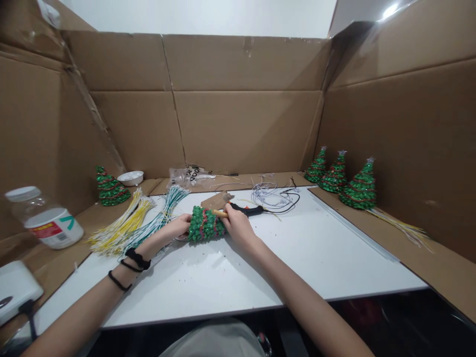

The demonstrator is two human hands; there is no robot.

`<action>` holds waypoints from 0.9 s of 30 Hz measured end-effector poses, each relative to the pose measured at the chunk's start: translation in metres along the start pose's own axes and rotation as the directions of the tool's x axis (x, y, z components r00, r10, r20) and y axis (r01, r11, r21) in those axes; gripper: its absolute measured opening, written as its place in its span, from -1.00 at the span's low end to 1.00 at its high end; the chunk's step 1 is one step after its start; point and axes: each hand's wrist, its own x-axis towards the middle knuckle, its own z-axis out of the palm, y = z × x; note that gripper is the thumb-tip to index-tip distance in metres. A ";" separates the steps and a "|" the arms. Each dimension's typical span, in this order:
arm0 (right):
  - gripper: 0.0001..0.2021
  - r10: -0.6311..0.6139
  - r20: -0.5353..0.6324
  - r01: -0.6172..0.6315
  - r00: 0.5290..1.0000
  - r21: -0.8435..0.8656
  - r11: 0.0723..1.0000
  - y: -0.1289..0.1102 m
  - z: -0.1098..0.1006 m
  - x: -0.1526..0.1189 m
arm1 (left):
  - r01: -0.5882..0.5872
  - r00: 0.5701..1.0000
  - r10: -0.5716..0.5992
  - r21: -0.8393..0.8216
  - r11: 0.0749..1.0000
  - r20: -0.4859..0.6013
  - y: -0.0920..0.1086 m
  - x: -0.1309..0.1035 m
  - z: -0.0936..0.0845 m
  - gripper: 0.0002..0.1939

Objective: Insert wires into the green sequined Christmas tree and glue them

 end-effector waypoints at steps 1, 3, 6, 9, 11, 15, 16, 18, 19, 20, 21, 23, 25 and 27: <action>-0.94 0.029 -0.024 -0.029 0.999 -0.006 1.000 0.000 0.001 -0.001 | -0.017 1.000 0.017 0.002 1.000 -0.008 0.001 -0.001 0.000 -0.95; -0.93 0.077 -0.060 -0.081 0.995 -0.060 0.995 -0.002 0.002 -0.002 | -0.061 0.998 0.061 0.003 0.998 -0.020 0.004 -0.004 0.000 -0.92; -0.90 0.088 -0.054 -0.097 0.995 -0.193 0.976 -0.004 0.001 -0.002 | -0.114 0.993 0.113 -0.026 0.993 -0.014 0.009 -0.009 0.001 -0.87; -0.88 0.022 -0.037 -0.032 0.999 -0.315 0.949 -0.004 0.000 0.000 | -0.154 0.988 0.155 -0.045 0.987 0.005 0.011 -0.010 0.002 -0.81; -0.87 -0.039 -0.033 0.024 0.999 -0.360 0.933 -0.003 -0.001 0.002 | -0.168 0.986 0.168 -0.024 0.986 0.018 0.010 -0.009 0.002 -0.79; -0.88 -0.028 -0.033 0.019 0.999 -0.232 0.972 0.005 -0.003 0.007 | -0.159 0.986 0.160 -0.027 0.987 0.042 0.006 -0.006 0.001 -0.73; -0.86 0.000 -0.042 -0.006 0.999 -0.154 0.988 0.008 -0.005 0.009 | -0.159 0.986 0.161 -0.045 0.986 0.045 0.005 -0.006 0.001 -0.74; -0.80 0.068 -0.078 -0.069 0.995 -0.013 0.998 0.019 -0.012 0.014 | -0.155 0.986 0.158 -0.077 0.985 0.045 0.004 -0.006 0.001 -0.76; -0.79 0.102 -0.099 -0.100 0.990 0.026 0.995 0.025 -0.017 0.017 | -0.148 0.987 0.152 -0.084 0.985 0.043 0.003 -0.006 0.001 -0.77; -0.80 0.135 -0.118 -0.133 0.984 0.031 0.991 0.033 -0.022 0.019 | -0.141 0.988 0.146 -0.087 0.986 0.045 0.002 -0.005 0.001 -0.78; -0.79 0.153 -0.124 -0.153 0.980 0.010 0.988 0.041 -0.027 0.021 | -0.139 0.988 0.144 -0.087 0.986 0.050 0.000 -0.004 0.001 -0.79; -0.64 0.136 -0.081 -0.144 0.987 -0.103 0.984 0.057 -0.035 0.024 | -0.149 0.986 0.154 -0.076 0.986 0.058 -0.003 -0.002 -0.001 -0.82; -0.53 0.100 0.025 -0.092 0.995 -0.233 0.968 0.070 -0.038 0.023 | -0.172 0.983 0.175 -0.053 0.984 0.057 -0.005 -0.001 -0.001 -0.85; -0.50 0.097 0.113 -0.056 0.989 -0.318 0.946 0.077 -0.037 0.022 | -0.192 0.980 0.194 -0.036 0.981 0.050 -0.006 0.000 -0.002 -0.85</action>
